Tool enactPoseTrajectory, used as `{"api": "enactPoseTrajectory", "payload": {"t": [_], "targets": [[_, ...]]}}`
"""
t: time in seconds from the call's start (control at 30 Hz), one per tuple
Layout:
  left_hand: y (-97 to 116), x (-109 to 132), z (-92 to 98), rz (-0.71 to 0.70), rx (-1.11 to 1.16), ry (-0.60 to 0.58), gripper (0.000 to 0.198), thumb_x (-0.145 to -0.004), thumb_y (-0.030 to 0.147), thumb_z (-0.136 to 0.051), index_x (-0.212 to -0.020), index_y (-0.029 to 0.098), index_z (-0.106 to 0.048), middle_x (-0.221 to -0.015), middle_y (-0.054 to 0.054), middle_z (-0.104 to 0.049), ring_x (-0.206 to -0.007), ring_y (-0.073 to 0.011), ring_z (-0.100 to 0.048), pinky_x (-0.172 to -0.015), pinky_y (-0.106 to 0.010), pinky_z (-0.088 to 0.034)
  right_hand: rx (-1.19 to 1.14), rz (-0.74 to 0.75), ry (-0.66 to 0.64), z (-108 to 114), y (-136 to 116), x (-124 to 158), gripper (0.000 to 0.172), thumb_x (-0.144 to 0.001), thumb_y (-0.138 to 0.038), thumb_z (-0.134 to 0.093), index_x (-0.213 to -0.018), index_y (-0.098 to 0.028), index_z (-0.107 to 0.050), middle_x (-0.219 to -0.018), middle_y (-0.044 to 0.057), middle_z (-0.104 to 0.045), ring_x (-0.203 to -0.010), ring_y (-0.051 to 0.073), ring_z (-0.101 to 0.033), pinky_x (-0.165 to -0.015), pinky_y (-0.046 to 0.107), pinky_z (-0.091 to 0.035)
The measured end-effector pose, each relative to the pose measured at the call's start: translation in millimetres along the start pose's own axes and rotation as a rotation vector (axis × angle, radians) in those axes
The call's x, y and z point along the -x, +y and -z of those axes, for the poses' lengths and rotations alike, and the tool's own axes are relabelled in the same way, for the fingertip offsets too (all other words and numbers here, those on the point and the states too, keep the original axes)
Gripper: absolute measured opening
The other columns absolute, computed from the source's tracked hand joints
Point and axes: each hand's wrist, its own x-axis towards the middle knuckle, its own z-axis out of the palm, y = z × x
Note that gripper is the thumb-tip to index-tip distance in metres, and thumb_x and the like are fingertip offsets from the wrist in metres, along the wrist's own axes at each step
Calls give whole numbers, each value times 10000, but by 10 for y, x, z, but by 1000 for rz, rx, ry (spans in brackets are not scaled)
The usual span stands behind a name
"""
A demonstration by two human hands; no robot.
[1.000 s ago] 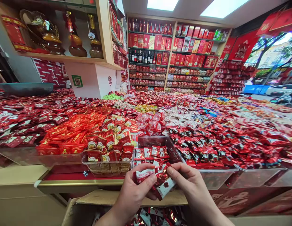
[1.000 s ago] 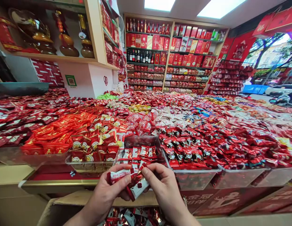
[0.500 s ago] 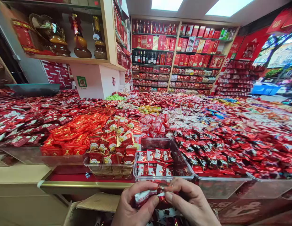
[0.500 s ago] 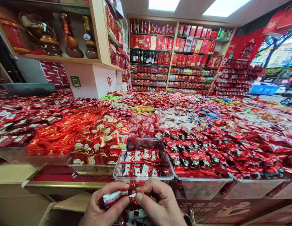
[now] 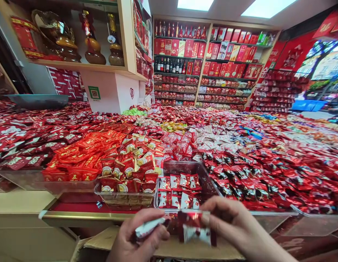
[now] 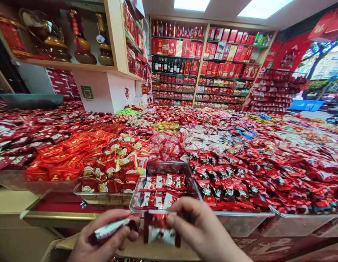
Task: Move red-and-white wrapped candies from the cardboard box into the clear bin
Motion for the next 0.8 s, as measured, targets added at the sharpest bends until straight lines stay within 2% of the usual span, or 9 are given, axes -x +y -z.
{"api": "enactPoseTrajectory", "payload": {"t": [0.1, 0.17, 0.27, 0.33, 0.43, 0.53, 0.63, 0.73, 0.8], "targets": [[-71, -154, 205, 50, -35, 123, 286, -671, 357, -654, -903, 200, -599, -639, -7, -688, -521, -131, -617, -424, -161, -422, -186, -96, 146, 170, -83, -357, 139, -722, -241, -607, -785, -163, -511, -611, -35, -543, -480, 62, -497, -449, 170, -422], [-153, -265, 313, 85, -54, 151, 339, -683, 386, -635, -940, 178, -564, -539, 11, -646, -482, -125, -591, -387, -156, -388, -256, -215, 143, 174, -71, -653, 119, -717, -86, -562, -747, -161, -475, -606, -57, -517, -474, 50, -500, -506, 192, -475], [-285, -380, 399, 172, -66, 115, 371, -668, 420, -634, -924, 165, -550, -552, 29, -604, -470, -132, -587, -339, -162, -350, -204, -464, 98, 5, 26, -1074, 208, -709, 50, -457, -647, -148, -447, -583, -58, -505, -479, 40, -508, -575, 218, -515], [-341, -403, 414, 201, -78, 106, 364, -667, 429, -632, -907, 169, -546, -596, 35, -592, -483, -131, -591, -333, -162, -344, -128, -566, 96, -170, 122, -1291, 241, -708, 68, -436, -600, -147, -432, -521, -54, -491, -434, 49, -492, -514, 213, -507], [-361, -373, 404, 182, -114, 103, 352, -688, 434, -612, -908, 169, -539, -552, 34, -594, -476, -125, -578, -355, -161, -355, -10, -642, 104, -404, 275, -1502, 265, -723, 44, -439, -552, -155, -403, -406, -63, -424, -337, 57, -424, -373, 185, -414], [-346, -331, 382, 173, -146, 108, 350, -678, 434, -613, -894, 166, -550, -485, 30, -590, -456, -125, -563, -364, -158, -350, 117, -666, 86, -520, 413, -1606, 278, -756, -28, -466, -530, -162, -379, -366, -61, -403, -307, 52, -383, -330, 163, -318], [-335, -330, 377, 199, -171, 65, 368, -669, 450, -610, -893, 165, -553, -491, 21, -601, -465, -134, -565, -375, -168, -361, 258, -631, 36, -522, 521, -1649, 261, -767, -116, -505, -529, -160, -407, -377, -41, -439, -315, 54, -385, -340, 169, -293], [-330, -360, 390, 226, -195, 15, 387, -674, 465, -597, -910, 161, -548, -479, 12, -609, -460, -139, -555, -390, -182, -373, 439, -556, 6, -471, 597, -1662, 158, -709, -189, -592, -599, -153, -484, -437, -9, -507, -382, 98, -467, -374, 197, -317], [-325, -374, 399, 229, -192, 9, 386, -669, 464, -600, -904, 162, -550, -483, 10, -612, -459, -139, -554, -388, -184, -368, 566, -487, 9, -440, 626, -1668, 159, -646, -226, -652, -705, -142, -531, -571, 38, -591, -527, 154, -560, -436, 220, -361]]}}
